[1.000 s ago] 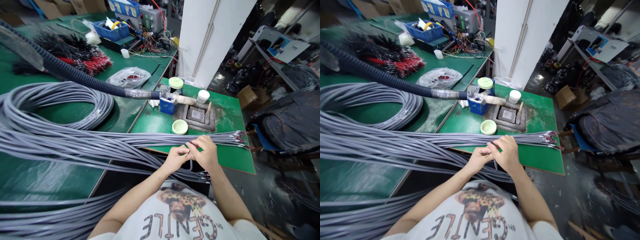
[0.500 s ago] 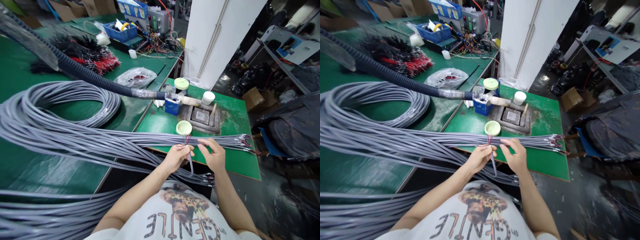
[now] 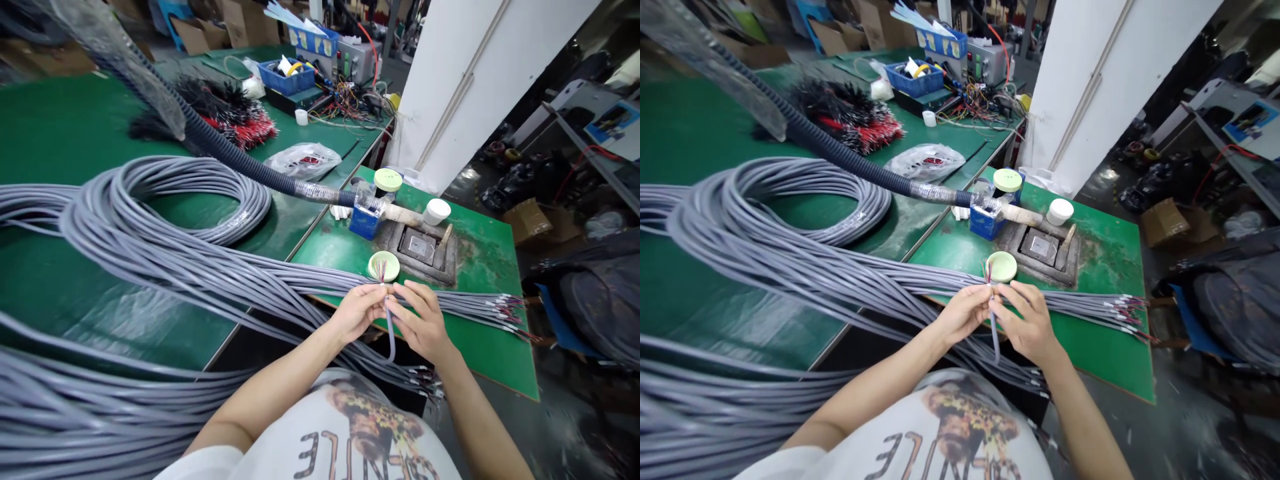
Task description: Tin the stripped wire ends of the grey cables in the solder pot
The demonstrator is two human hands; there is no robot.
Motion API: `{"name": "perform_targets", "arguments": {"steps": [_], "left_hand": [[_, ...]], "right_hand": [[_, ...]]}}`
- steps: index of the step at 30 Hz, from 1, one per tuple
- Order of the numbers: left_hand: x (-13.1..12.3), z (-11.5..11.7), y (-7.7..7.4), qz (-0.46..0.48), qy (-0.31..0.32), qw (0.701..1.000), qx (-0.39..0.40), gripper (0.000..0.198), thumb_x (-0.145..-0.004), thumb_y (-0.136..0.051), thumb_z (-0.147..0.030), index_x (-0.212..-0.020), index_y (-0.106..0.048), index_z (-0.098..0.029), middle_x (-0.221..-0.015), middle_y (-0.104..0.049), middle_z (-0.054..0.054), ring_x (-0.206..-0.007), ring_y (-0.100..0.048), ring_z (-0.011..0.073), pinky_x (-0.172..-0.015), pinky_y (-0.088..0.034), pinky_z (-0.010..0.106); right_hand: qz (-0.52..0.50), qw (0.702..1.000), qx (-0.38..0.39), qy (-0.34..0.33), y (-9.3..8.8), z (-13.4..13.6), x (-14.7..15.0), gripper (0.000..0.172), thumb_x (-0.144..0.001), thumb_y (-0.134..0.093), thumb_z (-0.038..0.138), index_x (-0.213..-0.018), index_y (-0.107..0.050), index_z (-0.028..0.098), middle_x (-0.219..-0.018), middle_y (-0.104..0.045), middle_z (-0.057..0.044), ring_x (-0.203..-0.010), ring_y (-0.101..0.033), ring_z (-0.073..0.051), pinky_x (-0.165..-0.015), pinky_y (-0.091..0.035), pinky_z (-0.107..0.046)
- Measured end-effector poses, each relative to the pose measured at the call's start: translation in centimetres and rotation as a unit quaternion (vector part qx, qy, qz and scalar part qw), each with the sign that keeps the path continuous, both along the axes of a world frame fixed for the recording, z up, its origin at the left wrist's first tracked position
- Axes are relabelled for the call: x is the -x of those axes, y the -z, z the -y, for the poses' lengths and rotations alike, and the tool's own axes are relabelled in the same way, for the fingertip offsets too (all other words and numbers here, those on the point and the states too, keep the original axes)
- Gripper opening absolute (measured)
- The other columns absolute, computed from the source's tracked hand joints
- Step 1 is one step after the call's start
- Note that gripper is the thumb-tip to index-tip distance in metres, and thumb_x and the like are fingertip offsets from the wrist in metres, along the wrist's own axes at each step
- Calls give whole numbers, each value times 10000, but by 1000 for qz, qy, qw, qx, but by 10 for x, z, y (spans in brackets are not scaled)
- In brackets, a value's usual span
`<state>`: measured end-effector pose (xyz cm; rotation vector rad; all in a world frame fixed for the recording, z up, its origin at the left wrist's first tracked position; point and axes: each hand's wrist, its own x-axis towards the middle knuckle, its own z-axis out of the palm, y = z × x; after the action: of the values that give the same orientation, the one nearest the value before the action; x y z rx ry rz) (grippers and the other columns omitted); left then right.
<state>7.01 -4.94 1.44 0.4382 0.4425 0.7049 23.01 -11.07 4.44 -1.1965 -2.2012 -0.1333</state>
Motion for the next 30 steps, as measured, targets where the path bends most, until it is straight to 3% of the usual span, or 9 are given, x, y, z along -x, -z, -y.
{"name": "perform_targets", "arguments": {"steps": [3,6,10,13,18,25,30], "left_hand": [[5,-3,-5,12,-13,1000,-7,268,-726,-760,-338,-795,-702,-85,-683,-668,26,-526,-582,65,-532,-506,178],[12,-7,-12,-1,-16,999,-30,301,-736,-749,-356,-881,-707,-95,-699,-690,38,-568,-621,97,-589,-534,223],[31,-15,-20,-109,-91,981,-135,359,-709,-771,-334,-990,-714,-119,-849,-748,87,-751,-689,162,-762,-541,286],[49,-18,-21,-219,-178,928,-243,282,-740,-739,-330,-953,-731,-145,-875,-753,80,-845,-696,200,-831,-523,310],[69,-18,-13,-363,-290,791,-398,176,-820,-650,-293,-929,-735,-184,-856,-737,57,-825,-665,183,-804,-496,291],[74,-26,14,-463,-252,666,-528,183,-849,-600,-266,-989,-703,-205,-931,-729,65,-892,-628,204,-844,-445,343],[74,-33,26,-519,-203,619,-553,211,-884,-549,-307,-1007,-687,-205,-972,-723,72,-926,-622,217,-859,-409,367]], "right_hand": [[22,999,-14,-22,-1,-9,6,463,-840,-616,181,-1265,-576,360,-1333,-583,-37,-1240,-496,-258,-1017,-422,-491],[-6,999,-36,-28,-3,-16,4,483,-830,-641,184,-1281,-565,338,-1246,-646,-42,-1187,-543,-253,-1013,-425,-485],[-126,988,-29,81,-13,-28,-16,356,-856,-604,207,-1201,-627,293,-1137,-687,-60,-1077,-608,-255,-932,-475,-454],[-191,967,3,168,-21,-42,-29,204,-886,-568,255,-1048,-691,254,-1015,-703,-64,-956,-639,-229,-872,-489,-400],[-207,958,70,185,-18,-72,-28,197,-897,-554,344,-935,-713,233,-896,-711,-50,-867,-644,-211,-824,-483,-353],[-171,961,111,187,-7,-101,-24,241,-887,-554,392,-884,-721,219,-847,-702,-47,-812,-633,-202,-763,-472,-325],[-158,962,134,177,-3,-109,-26,250,-886,-549,392,-872,-721,210,-839,-707,-47,-819,-637,-202,-767,-469,-323]]}}
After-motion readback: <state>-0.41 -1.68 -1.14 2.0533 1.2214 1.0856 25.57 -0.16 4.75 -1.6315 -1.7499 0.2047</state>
